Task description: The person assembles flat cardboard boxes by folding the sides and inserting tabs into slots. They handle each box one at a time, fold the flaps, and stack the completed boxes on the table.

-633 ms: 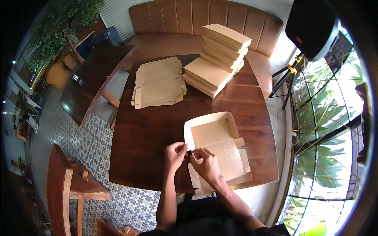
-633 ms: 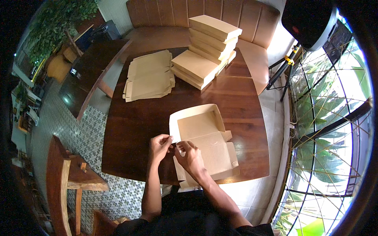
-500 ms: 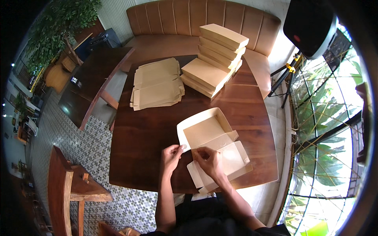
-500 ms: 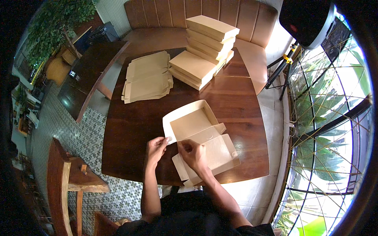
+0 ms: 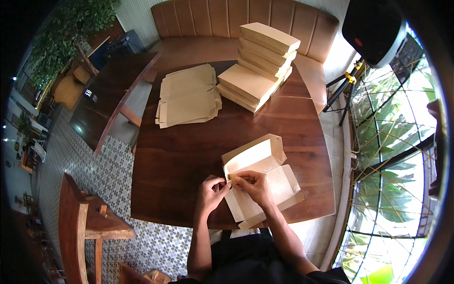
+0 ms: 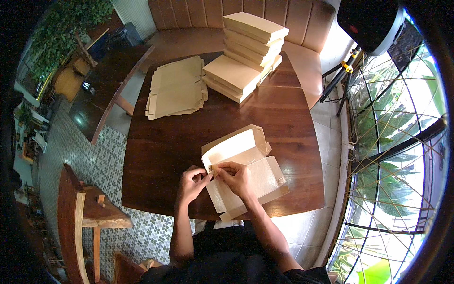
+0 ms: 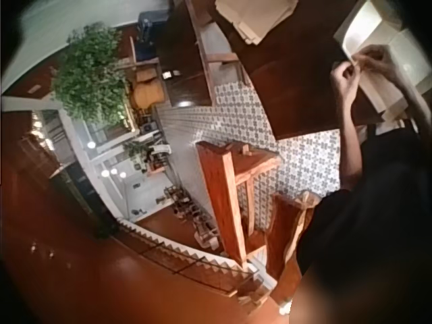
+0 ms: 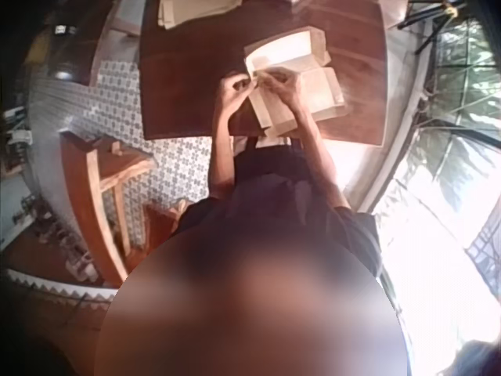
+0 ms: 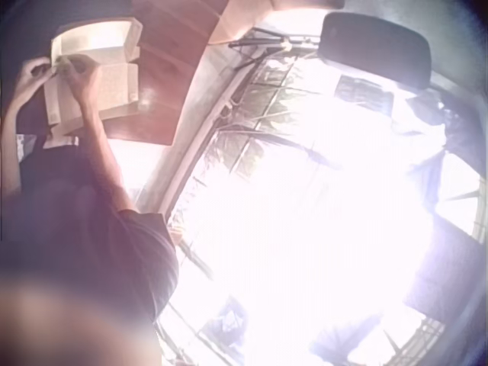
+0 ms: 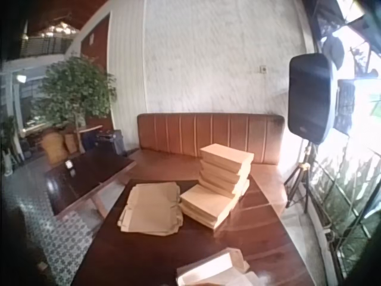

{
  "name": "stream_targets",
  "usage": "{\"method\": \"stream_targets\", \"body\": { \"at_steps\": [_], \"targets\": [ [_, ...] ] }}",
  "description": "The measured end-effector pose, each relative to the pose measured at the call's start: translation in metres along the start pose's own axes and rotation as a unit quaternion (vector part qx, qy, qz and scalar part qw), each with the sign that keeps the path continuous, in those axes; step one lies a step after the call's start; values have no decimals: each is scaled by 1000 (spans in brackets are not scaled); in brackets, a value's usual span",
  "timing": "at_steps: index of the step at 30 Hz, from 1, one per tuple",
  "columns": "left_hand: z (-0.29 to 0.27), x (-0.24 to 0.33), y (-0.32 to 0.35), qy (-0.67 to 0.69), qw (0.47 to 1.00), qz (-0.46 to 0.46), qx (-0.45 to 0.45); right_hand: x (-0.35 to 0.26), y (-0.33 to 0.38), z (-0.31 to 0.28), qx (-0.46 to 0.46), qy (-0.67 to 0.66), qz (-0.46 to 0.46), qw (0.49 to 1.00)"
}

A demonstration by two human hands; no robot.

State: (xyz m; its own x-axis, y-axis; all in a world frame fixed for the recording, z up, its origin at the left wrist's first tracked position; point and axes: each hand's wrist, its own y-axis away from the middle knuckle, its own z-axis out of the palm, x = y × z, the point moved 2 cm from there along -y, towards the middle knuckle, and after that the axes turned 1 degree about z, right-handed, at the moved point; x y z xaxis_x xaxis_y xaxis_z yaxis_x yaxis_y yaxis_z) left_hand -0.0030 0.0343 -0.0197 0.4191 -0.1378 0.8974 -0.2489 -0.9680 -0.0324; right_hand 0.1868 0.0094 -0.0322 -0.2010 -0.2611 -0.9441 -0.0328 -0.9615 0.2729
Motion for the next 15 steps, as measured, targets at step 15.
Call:
{"method": "stream_targets", "body": {
  "at_steps": [15],
  "targets": [
    [1, 1, -1, 0, 995, 66, 77, -12, 11, 9, -21, 35, -82, 996]
  ]
}}
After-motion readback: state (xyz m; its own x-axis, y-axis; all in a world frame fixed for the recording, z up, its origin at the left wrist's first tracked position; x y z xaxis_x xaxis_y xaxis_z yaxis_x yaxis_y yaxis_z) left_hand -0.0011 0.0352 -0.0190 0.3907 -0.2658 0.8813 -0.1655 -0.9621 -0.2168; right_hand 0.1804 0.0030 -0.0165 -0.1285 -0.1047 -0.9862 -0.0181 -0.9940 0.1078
